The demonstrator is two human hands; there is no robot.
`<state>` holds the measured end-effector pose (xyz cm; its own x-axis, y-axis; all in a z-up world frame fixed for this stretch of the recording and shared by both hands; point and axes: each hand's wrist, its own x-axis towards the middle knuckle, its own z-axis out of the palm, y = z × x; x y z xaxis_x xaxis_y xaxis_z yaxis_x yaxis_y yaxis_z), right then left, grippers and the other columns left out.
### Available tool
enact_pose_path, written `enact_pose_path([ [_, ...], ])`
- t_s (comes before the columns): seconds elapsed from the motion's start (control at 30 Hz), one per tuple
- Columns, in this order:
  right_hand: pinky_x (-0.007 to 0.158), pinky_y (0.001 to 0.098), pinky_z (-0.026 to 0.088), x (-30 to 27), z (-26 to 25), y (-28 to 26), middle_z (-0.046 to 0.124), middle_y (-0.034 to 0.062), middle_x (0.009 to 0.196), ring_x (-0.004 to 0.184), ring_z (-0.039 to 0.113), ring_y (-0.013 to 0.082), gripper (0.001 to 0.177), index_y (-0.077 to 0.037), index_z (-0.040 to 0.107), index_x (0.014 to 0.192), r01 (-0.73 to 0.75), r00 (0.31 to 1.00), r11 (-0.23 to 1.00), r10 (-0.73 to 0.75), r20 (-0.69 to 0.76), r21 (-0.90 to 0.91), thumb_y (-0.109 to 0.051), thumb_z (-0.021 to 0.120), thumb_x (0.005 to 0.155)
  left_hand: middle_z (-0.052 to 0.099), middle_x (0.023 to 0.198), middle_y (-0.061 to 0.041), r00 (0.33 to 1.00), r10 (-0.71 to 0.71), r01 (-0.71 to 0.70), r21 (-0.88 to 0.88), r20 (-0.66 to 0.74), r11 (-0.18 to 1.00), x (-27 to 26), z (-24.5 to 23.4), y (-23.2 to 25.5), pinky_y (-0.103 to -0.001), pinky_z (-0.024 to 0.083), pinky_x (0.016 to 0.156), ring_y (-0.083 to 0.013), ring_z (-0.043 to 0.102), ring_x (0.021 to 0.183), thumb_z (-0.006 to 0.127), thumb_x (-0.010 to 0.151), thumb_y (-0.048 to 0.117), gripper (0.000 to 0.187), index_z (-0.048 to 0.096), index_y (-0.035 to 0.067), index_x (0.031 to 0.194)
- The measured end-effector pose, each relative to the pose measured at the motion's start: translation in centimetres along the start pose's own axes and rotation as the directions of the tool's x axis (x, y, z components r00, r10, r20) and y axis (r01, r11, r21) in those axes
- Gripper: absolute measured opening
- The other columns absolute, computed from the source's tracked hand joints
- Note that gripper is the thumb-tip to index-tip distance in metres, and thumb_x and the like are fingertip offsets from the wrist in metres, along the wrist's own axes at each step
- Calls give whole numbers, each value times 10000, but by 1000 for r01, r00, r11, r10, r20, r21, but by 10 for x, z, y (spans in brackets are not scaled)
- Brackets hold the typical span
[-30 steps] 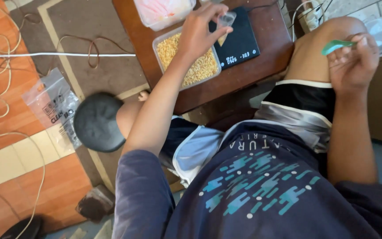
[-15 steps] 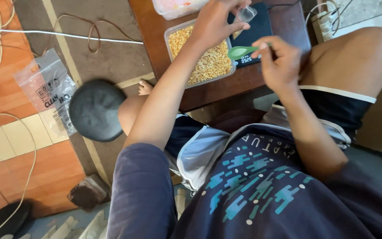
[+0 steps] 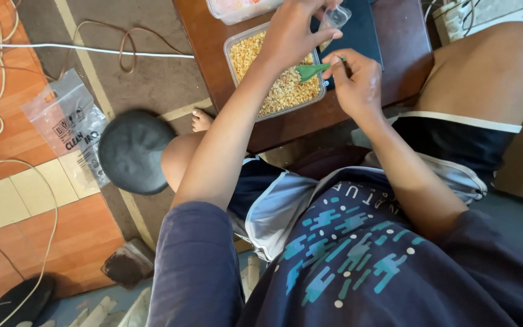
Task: Packaging small grains into individual plastic bags using a spoon and a scale for measurement.
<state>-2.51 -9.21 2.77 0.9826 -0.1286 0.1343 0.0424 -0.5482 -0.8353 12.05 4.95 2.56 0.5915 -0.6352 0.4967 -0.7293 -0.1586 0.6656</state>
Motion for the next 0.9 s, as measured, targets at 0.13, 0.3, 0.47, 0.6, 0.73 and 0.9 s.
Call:
enact_pose_path([
  [0.13, 545, 295, 371, 4, -9, -4, 745, 37, 813, 545, 464, 84, 246, -62, 762, 1076, -77, 994, 997, 79, -72, 30, -106, 523, 1107, 710, 1004, -14, 1000, 18, -17, 11, -22, 1000, 1, 2, -7, -340, 559, 706, -160, 752, 808, 919, 854, 162, 363, 628, 127, 1068],
  [0.3, 524, 297, 348, 2, -14, 4, 743, 61, 836, 560, 477, 103, 225, -34, 753, 1108, 63, 992, 998, -64, -105, -15, -105, 542, 1139, 731, 1042, -10, 1000, -8, 8, 19, 1, 1000, 0, 2, -7, -346, 544, 717, -174, 736, 851, 955, 826, 188, 425, 655, 124, 1119],
  [0.47, 623, 302, 419, 2, -14, 8, 742, 29, 820, 609, 506, 83, 251, -79, 758, 1076, -61, 994, 998, 64, -90, 29, -143, 519, 1116, 752, 1152, -37, 993, -115, 116, -38, 33, 992, -2, -1, -3, -336, 596, 796, -167, 767, 919, 964, 828, 202, 522, 646, 95, 1228],
  [0.6, 594, 304, 392, 4, -15, 9, 741, 24, 813, 566, 442, 75, 248, -83, 754, 1073, -86, 993, 996, 89, -78, 37, -140, 515, 1109, 758, 1187, -54, 989, -135, 137, -32, 59, 990, -5, 2, -8, -357, 603, 877, -193, 759, 1014, 952, 849, 231, 552, 630, 98, 1277],
  [0.73, 590, 284, 380, 4, -20, 10, 730, 27, 814, 561, 423, 67, 248, -99, 751, 1063, -158, 986, 983, 163, -43, 97, -153, 514, 1114, 771, 1160, -54, 994, -107, 108, -33, 34, 994, -7, 4, -12, -358, 605, 884, -207, 759, 1022, 971, 831, 218, 574, 623, 103, 1274],
  [0.9, 473, 185, 306, 9, -39, 6, 714, 12, 822, 518, 404, 32, 222, -144, 742, 1092, -371, 926, 897, 377, 23, 241, -163, 525, 1136, 777, 1176, -66, 980, -194, 196, -67, 35, 978, -6, 2, -9, -389, 608, 888, -218, 758, 1078, 972, 817, 223, 579, 628, 108, 1268],
])
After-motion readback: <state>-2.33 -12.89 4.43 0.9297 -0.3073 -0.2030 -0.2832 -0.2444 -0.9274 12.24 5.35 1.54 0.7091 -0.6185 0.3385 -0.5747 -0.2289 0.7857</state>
